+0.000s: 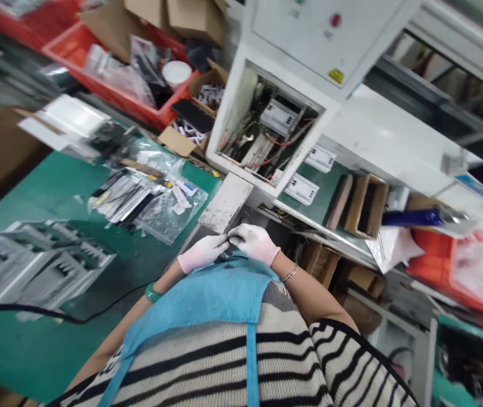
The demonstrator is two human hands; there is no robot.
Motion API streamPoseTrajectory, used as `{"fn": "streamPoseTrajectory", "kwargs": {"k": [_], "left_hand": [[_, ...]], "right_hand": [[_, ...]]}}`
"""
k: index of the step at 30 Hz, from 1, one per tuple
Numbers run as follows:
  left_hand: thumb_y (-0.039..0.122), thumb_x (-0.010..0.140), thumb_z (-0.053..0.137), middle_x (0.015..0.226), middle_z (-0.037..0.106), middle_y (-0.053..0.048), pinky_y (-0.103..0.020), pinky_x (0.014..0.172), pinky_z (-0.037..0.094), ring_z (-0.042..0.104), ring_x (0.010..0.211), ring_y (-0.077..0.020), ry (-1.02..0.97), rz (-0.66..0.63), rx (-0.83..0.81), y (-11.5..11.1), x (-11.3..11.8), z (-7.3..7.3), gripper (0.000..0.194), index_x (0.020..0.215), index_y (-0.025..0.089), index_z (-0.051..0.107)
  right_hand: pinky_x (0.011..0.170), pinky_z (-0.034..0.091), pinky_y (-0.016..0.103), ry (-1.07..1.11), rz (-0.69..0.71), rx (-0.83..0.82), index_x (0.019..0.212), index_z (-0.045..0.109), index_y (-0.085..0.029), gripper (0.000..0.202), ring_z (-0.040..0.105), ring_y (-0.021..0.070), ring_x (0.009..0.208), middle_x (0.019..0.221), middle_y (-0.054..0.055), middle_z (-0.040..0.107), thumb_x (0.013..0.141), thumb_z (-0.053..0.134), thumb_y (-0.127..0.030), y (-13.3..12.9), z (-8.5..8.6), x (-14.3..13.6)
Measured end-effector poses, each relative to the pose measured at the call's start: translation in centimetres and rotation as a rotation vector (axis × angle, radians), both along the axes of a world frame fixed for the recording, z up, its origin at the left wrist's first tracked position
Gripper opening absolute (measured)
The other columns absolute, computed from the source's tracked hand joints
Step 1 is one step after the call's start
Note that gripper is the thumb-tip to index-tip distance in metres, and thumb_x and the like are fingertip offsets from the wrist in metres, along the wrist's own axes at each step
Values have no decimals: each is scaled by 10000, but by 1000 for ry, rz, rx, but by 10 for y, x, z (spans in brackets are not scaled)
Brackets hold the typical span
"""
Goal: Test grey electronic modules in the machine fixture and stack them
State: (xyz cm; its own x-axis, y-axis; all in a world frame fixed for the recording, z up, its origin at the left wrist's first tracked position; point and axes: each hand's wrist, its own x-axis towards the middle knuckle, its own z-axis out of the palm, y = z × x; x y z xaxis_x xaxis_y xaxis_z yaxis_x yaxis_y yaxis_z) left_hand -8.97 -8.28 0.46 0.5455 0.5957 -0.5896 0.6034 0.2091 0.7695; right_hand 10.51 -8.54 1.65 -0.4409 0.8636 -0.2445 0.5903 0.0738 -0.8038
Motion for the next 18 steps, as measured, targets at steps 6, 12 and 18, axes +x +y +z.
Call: {"fn": "streamPoseTrajectory", "kwargs": {"k": [6,12,18], "left_hand": [[366,951,376,1001,733,-92,-330,825,486,686,958,-254,149,-552,204,-15,38,0,325,1014,215,657],[414,975,327,1039,733,-111,-346,822,471,681,997,-272,254,-756,395,-7,72,15,395,1024,215,664],[369,971,297,986,742,-95,-345,814,463,687,972,-263,281,-965,487,12,115,24,405,926,217,670]], "right_hand": [[848,492,281,-246,-198,-96,1005,724,-214,151,673,174,914,985,43,725,906,627,-275,-78,0,25],[837,486,275,-254,-554,-103,1010,700,-201,146,669,177,930,993,56,721,928,588,-243,-114,-2,50],[815,476,257,-302,-441,17,1023,707,-190,173,669,177,906,990,59,726,919,572,-222,-112,-8,80]]}}
